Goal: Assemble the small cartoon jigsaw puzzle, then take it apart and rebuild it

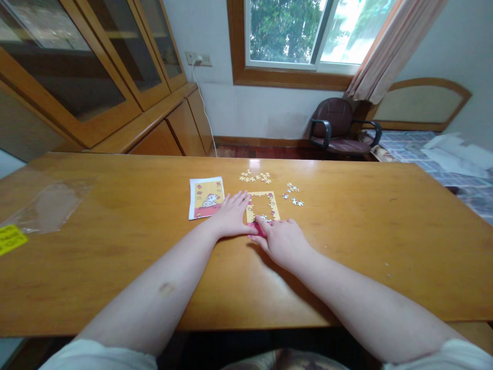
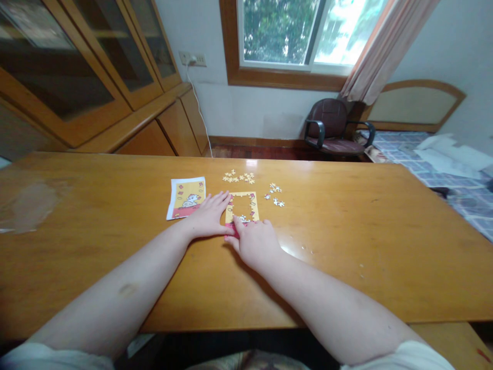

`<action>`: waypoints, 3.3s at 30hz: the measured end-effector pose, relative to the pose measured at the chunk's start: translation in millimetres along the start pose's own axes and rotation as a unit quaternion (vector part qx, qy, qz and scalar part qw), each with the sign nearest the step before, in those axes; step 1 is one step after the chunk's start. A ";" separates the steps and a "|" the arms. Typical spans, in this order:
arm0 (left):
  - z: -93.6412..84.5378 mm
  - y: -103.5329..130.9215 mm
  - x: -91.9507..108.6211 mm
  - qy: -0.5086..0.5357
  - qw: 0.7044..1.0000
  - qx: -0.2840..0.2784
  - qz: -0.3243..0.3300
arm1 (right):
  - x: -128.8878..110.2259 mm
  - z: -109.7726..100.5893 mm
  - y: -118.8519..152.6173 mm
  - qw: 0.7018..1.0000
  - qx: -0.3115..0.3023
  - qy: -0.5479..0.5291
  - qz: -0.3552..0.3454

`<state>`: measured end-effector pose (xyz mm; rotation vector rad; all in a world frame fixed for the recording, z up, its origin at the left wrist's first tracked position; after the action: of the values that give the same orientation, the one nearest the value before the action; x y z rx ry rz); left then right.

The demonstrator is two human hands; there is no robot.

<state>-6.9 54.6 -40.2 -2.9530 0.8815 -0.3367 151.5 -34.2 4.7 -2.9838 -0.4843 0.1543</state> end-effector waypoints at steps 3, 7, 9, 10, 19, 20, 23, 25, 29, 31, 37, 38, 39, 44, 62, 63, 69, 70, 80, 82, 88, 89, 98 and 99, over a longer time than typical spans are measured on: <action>0.1 0.0 -0.1 0.001 1.000 0.001 -0.001 | 0.0 2.7 -1.3 1.000 0.005 -0.002 -0.009; 1.4 -0.2 -1.3 -0.001 1.000 0.003 0.002 | 0.6 4.1 -1.7 1.000 0.007 -0.001 -0.012; 2.1 -0.3 -1.9 0.000 1.000 0.002 0.002 | 0.8 4.1 -1.5 1.000 0.004 0.001 -0.011; 2.3 -0.4 -2.2 0.000 1.000 0.002 0.001 | 0.8 3.9 -1.3 1.000 0.002 0.001 -0.011; 1.4 -0.3 -1.7 0.003 1.000 0.002 0.002 | 1.2 2.6 -2.1 1.000 -0.002 -0.005 -0.001; 1.2 -0.2 -1.6 0.003 1.000 0.002 0.003 | 1.4 2.5 -2.1 1.000 -0.002 -0.006 0.001; 0.9 -0.2 -1.3 0.000 1.000 0.001 0.003 | 1.8 2.6 -2.3 1.000 0.001 -0.007 0.001; 0.4 -0.2 -0.9 0.000 1.000 0.000 0.002 | 2.3 2.9 -2.8 1.000 0.000 -0.008 -0.004; -1.9 -0.3 1.2 -0.002 1.000 -0.007 -0.001 | 4.8 2.5 -4.8 1.000 -0.002 -0.015 -0.013; -3.0 -0.4 2.1 -0.003 1.000 -0.009 -0.002 | 6.2 1.8 -6.0 1.000 -0.004 -0.018 -0.014; -3.0 -0.3 1.8 0.000 1.000 -0.004 -0.001 | 7.8 1.6 -11.8 0.999 -0.006 -0.044 -0.025; -2.8 -0.3 1.6 0.002 1.000 -0.002 -0.001 | 10.0 1.2 -13.7 0.998 0.001 -0.057 -0.026; -2.7 -0.2 1.4 0.005 1.000 -0.001 0.000 | 14.0 0.2 -15.9 0.997 0.015 -0.072 -0.020; -3.3 -0.3 1.0 0.009 1.000 -0.006 -0.004 | 73.0 -8.7 -30.1 0.971 0.170 -0.094 0.141; -5.8 -0.5 1.9 -0.002 1.000 -0.019 -0.004 | 148.6 33.3 -52.5 0.964 0.193 -0.040 0.181; -6.0 -0.5 2.1 -0.002 1.000 -0.019 -0.004 | 148.6 34.0 -52.6 0.965 0.189 -0.038 0.175; -5.9 -0.6 2.1 -0.001 1.000 -0.019 -0.007 | 149.6 34.3 -51.5 0.964 0.187 -0.021 0.189; -5.8 -0.7 1.9 0.000 1.000 -0.019 -0.006 | 149.4 34.5 -51.5 0.966 0.183 -0.017 0.183; -4.5 -0.5 0.8 0.003 1.000 -0.017 -0.004 | 154.5 34.3 -53.8 0.964 0.177 -0.018 0.198; -4.0 -0.6 0.3 0.004 1.000 -0.015 -0.003 | 155.0 34.0 -54.4 0.963 0.179 -0.026 0.202; -2.7 -0.9 0.2 0.003 1.000 -0.011 -0.003 | 153.9 32.7 -55.0 0.958 0.169 -0.033 0.229; -2.6 -0.9 0.2 0.001 1.000 -0.011 -0.004 | 153.6 31.8 -54.5 0.956 0.171 -0.036 0.237; -3.1 -0.7 0.2 -0.006 1.000 -0.016 -0.005 | 134.5 19.3 -48.2 0.946 0.221 -0.163 0.171; -3.3 -0.6 0.4 -0.007 1.000 -0.017 -0.006 | 127.5 19.0 -47.2 0.948 0.202 -0.197 0.145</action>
<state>-7.0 54.9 -36.9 -2.9888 0.8781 -0.3054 255.1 52.9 -18.5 -2.5929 -0.0272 0.7839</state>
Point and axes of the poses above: each hand's wrist, its own y-axis away from the middle knuckle, its own z-axis out of the palm, x = y × z, the point moved 2 cm from there along -y, towards the middle knuckle, and after that the axes turned 15 degrees about x, right-handed, at the moved point
